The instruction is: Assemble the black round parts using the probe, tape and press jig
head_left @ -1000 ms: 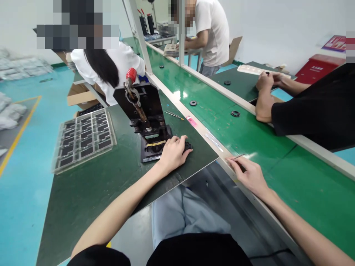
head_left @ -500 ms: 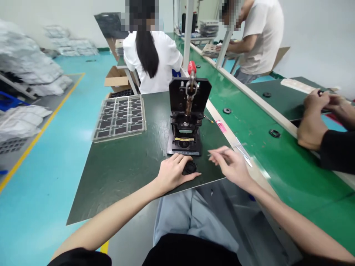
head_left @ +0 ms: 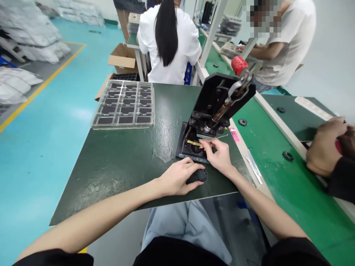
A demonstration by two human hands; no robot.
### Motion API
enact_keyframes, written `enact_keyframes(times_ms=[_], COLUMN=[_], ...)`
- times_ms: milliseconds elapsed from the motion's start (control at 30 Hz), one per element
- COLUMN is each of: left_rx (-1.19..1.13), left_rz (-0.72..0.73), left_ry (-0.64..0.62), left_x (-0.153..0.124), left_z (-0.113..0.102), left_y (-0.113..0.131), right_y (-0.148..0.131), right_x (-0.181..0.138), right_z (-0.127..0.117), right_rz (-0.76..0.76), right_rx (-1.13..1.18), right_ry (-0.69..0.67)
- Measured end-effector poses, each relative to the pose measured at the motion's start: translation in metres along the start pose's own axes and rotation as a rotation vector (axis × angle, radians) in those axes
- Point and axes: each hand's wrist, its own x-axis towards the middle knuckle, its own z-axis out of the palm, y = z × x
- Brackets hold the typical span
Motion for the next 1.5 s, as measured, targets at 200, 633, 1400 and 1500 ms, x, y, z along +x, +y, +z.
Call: enact_keyframes(times_ms=[200, 633, 1400, 1500], left_rx=[0.081, -0.026, -0.156, -0.148], left_rz=[0.045, 0.021, -0.123, -0.125], left_ry=[0.034, -0.069, -0.035, -0.029], left_x=[0.000, 0.003, 0.004, 0.004], left_z=[0.000, -0.004, -0.003, -0.003], left_y=[0.003, 0.000, 0.002, 0.002], right_y=[-0.002, -0.010, -0.024, -0.025], right_x=[0.000, 0.000, -0.077, -0.077], right_z=[0.004, -0.002, -0.032, -0.031], right_rz=[-0.052, -0.024, 0.162, 0.135], right_rx=[-0.073, -0.048, 0.037, 0.031], right_ry=[0.006, -0.015, -0.233, -0.233])
